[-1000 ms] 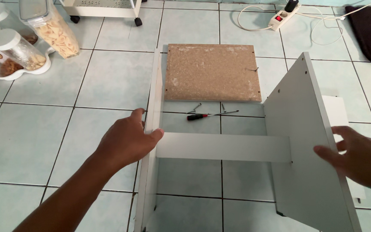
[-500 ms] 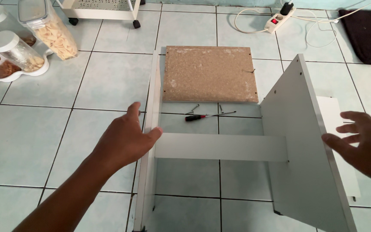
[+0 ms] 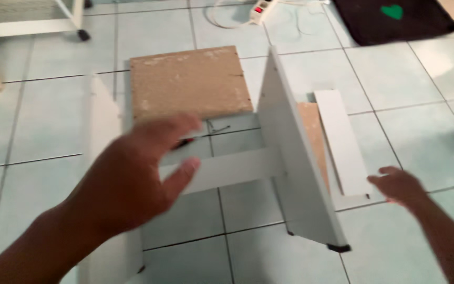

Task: The person assembles a white flat-pack furniture unit on a tiled floor. They use a screwdriver to attach side panels to a base, then insert a horizontal support beam and a back panel.

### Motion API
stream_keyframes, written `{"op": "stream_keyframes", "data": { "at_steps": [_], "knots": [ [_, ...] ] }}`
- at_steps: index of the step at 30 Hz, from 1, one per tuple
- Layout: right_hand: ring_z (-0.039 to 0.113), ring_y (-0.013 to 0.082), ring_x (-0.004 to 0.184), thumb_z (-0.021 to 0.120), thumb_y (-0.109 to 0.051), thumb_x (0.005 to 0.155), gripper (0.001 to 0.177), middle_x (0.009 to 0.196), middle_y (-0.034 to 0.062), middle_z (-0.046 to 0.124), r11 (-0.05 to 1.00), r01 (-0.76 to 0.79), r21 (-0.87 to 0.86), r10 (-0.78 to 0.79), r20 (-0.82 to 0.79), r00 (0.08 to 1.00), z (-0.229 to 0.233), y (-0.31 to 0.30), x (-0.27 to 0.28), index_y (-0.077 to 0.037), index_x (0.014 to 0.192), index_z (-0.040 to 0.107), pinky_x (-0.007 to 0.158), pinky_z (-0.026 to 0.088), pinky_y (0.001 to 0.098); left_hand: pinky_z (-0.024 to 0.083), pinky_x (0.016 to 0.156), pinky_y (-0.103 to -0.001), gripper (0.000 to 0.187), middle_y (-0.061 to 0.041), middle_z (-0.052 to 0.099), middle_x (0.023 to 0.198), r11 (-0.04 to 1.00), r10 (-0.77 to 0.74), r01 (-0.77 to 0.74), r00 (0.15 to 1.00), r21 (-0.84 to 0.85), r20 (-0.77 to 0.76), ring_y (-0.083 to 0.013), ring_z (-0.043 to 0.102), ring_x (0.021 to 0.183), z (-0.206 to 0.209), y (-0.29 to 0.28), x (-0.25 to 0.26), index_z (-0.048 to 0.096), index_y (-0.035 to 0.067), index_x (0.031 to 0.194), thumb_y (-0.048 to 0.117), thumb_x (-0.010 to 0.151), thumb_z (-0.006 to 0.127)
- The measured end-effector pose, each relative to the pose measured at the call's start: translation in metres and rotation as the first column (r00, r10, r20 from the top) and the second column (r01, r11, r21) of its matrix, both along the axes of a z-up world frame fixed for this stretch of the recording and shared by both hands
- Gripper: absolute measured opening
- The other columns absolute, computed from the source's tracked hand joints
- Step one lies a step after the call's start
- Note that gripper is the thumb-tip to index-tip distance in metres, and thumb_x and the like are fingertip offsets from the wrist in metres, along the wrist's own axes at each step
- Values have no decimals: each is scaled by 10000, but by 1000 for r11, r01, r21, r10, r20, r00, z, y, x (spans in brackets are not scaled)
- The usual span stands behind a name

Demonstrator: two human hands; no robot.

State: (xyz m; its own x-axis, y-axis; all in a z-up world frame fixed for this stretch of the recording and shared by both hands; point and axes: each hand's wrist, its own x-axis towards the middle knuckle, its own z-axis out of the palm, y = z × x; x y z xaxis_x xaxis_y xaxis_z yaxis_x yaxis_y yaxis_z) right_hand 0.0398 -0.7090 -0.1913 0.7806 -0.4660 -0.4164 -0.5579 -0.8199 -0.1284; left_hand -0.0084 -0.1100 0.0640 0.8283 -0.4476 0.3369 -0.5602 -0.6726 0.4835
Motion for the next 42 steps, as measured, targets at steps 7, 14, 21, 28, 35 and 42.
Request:
{"op": "stream_keyframes", "data": {
  "at_steps": [7, 14, 21, 28, 35, 42],
  "knots": [
    [514, 437, 1359, 800, -729, 695, 1236, 1485, 328, 492, 999, -30, -25, 35, 225, 974, -115, -31, 11, 74, 1530, 371, 1115, 446, 474, 551, 932, -397, 494, -18, 721, 1309, 875, -131, 330, 865, 353, -484, -260, 693, 1140, -9, -39, -3, 605, 197, 1401, 284, 919, 664],
    [489, 445, 1322, 819, -788, 618, 1306, 1461, 283, 445, 978, 103, -183, -81, 122, 989, -101, 37, 39, 74, 1482, 353, 982, 521, 556, 545, 949, -407, 522, -8, 741, 1328, 889, 73, 136, 901, 438, -428, -214, 727, 1149, -2, -6, -8, 628, 250, 1426, 407, 931, 676],
    [784, 346, 947, 770, -797, 623, 1027, 1123, 235, 696, 998, 54, -21, -53, 10, 999, -105, -18, 19, 94, 1124, 672, 897, 630, 448, 607, 935, -351, 556, 56, 786, 1226, 753, 510, -110, 719, 648, -471, -145, 806, 932, 30, 28, -22, 593, 376, 1455, 436, 905, 652],
    [643, 329, 986, 666, -491, 825, 773, 1178, 140, 641, 279, 53, 959, -611, 134, 780, -77, -35, -14, -23, 1422, 519, 881, 576, 630, 653, 799, -367, 473, 16, 802, 1204, 716, 652, -506, 731, 481, -201, -220, 748, 708, 37, 79, -35, 660, 277, 1411, 393, 953, 684],
    [628, 282, 1083, 769, -474, 721, 871, 1257, 113, 601, 725, -314, 612, 36, 423, 906, 116, 124, -14, -58, 1435, 493, 888, 603, 537, 610, 894, -345, 397, -41, 803, 1161, 839, 482, -533, 821, -106, -305, -169, 774, 1057, 36, 93, -33, 713, 137, 1266, 356, 954, 604],
    [613, 235, 1180, 872, -458, 617, 993, 1336, 85, 560, 650, -746, -149, 760, 98, 642, 248, 316, -47, -94, 1448, 467, 895, 630, 444, 574, 915, -452, 747, -130, 730, 1268, 462, -102, -536, 760, -707, -642, -226, 713, 1148, 35, 119, -31, 603, 31, 1374, 571, 982, 266]
  ]
}}
